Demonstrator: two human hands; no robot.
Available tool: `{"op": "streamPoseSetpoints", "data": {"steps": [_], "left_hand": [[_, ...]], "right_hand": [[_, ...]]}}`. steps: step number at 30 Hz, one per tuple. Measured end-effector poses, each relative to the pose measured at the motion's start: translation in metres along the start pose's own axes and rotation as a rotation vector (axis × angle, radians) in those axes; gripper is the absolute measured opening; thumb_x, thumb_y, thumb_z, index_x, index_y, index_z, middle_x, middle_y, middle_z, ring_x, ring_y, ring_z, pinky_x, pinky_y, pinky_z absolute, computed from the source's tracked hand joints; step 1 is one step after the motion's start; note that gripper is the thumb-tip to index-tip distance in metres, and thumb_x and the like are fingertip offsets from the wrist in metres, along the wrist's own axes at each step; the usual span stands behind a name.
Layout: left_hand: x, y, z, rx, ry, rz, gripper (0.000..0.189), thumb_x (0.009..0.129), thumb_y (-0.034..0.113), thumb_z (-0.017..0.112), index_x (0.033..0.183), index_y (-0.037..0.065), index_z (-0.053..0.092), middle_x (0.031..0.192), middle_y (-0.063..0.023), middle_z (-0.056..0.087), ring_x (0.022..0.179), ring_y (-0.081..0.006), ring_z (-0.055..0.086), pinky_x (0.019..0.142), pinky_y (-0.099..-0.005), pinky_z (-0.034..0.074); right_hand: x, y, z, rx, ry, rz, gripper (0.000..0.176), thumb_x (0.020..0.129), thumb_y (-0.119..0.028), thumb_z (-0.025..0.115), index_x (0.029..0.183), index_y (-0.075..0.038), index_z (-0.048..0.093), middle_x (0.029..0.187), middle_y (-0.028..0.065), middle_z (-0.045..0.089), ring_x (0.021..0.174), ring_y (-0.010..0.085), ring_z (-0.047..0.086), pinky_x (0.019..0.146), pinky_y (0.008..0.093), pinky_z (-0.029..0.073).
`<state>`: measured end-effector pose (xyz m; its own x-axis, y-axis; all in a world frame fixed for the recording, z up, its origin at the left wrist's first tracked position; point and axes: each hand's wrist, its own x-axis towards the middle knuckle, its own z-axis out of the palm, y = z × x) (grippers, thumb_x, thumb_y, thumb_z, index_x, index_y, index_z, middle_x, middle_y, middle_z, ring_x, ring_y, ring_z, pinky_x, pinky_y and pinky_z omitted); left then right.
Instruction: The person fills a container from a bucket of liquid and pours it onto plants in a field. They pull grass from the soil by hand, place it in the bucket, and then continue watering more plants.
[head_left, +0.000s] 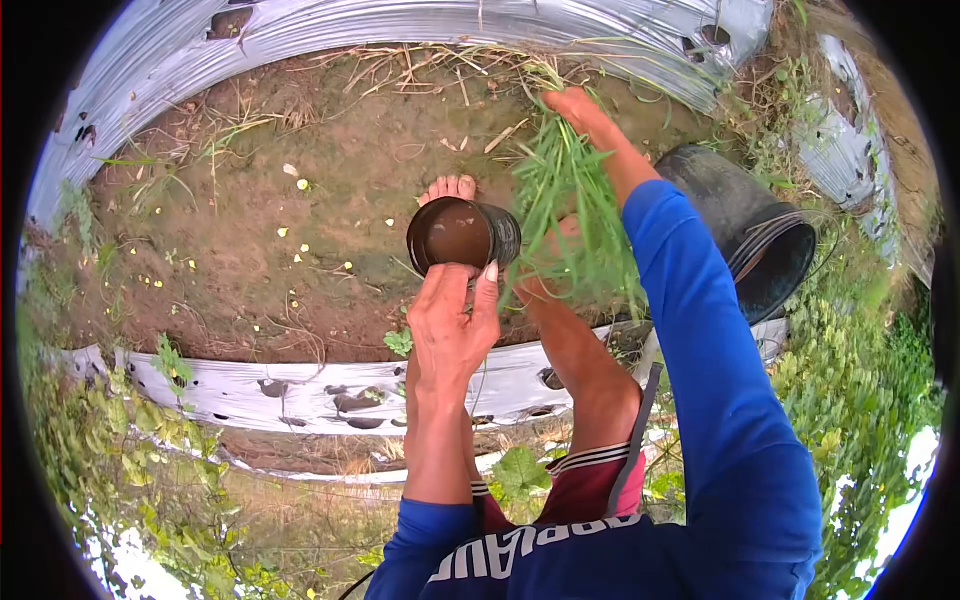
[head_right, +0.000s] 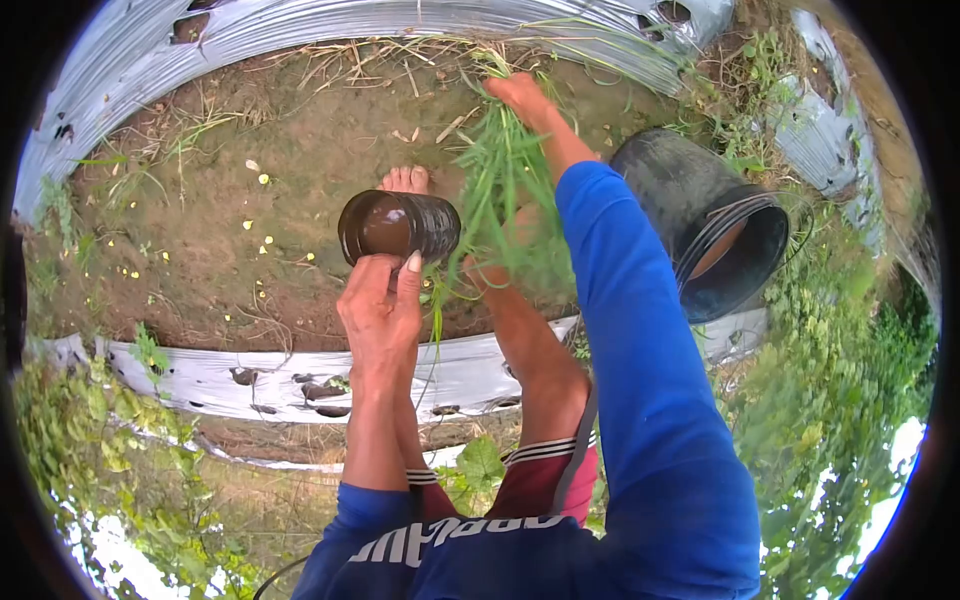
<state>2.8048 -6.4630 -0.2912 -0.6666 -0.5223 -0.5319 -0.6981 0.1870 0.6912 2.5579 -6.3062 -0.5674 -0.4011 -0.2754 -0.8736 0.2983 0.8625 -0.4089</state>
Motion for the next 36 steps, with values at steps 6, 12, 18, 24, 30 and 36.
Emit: {"op": "streamPoseSetpoints", "data": {"steps": [6, 12, 18, 24, 30, 36], "left_hand": [[0.007, -0.001, -0.001, -0.004, -0.023, -0.003, 0.02, 0.09, 0.016, 0.066, 0.09, -0.004, 0.063, 0.084, -0.0175, 0.061, 0.067, -0.0298, 0.061, 0.061, -0.0372, 0.048], [0.018, -0.001, -0.005, 0.044, 0.035, -0.01, 0.014, 0.085, 0.01, 0.07, 0.088, -0.002, 0.063, 0.084, -0.0176, 0.062, 0.071, -0.0337, 0.063, 0.062, -0.0403, 0.051], [0.018, 0.007, -0.01, 0.058, 0.03, -0.062, 0.017, 0.088, 0.014, 0.067, 0.087, -0.003, 0.062, 0.083, -0.0176, 0.062, 0.071, -0.0322, 0.061, 0.064, -0.0388, 0.049], [0.037, 0.013, -0.014, 0.11, 0.032, 0.033, 0.013, 0.086, 0.01, 0.068, 0.087, -0.002, 0.064, 0.083, -0.0167, 0.063, 0.072, -0.0313, 0.064, 0.064, -0.0382, 0.051], [0.045, 0.014, -0.009, 0.046, 0.042, -0.01, 0.014, 0.085, 0.011, 0.07, 0.088, -0.002, 0.064, 0.085, -0.0171, 0.064, 0.073, -0.0326, 0.064, 0.065, -0.039, 0.051], [0.045, 0.022, -0.007, 0.002, 0.028, 0.035, 0.012, 0.085, 0.009, 0.069, 0.088, -0.002, 0.064, 0.084, -0.0166, 0.063, 0.069, -0.0311, 0.063, 0.061, -0.0377, 0.049]], "right_hand": [[0.007, -0.006, 0.011, 0.053, 0.112, 0.14, 0.053, 0.072, -0.04, 0.062, 0.092, 0.008, 0.065, 0.093, 0.0264, 0.067, 0.086, 0.0367, 0.065, 0.079, 0.0432, 0.049], [0.053, 0.072, 0.019, -0.588, 0.275, -0.275, 0.042, 0.073, -0.039, 0.062, 0.082, 0.002, 0.064, 0.087, 0.024, 0.066, 0.075, 0.0378, 0.06, 0.067, 0.0453, 0.047], [-0.019, -0.02, 0.013, -0.268, 0.222, 0.126, 0.04, 0.073, -0.032, 0.059, 0.084, 0.006, 0.065, 0.09, 0.0265, 0.067, 0.08, 0.0376, 0.063, 0.068, 0.0433, 0.048], [-0.034, -0.015, 0.011, -0.157, 0.2, 0.111, 0.052, 0.072, -0.039, 0.061, 0.085, 0.011, 0.063, 0.096, 0.0285, 0.066, 0.09, 0.0376, 0.065, 0.076, 0.0435, 0.05], [-0.026, -0.021, 0.026, -0.209, 0.225, 0.188, 0.046, 0.07, -0.033, 0.061, 0.085, 0.01, 0.064, 0.099, 0.03, 0.066, 0.102, 0.0397, 0.064, 0.087, 0.0442, 0.05], [-0.165, -0.02, -0.033, -0.163, 0.128, 0.33, 0.046, 0.074, -0.034, 0.063, 0.095, 0.007, 0.064, 0.087, 0.0234, 0.066, 0.084, 0.0314, 0.063, 0.081, 0.0397, 0.047]]}}
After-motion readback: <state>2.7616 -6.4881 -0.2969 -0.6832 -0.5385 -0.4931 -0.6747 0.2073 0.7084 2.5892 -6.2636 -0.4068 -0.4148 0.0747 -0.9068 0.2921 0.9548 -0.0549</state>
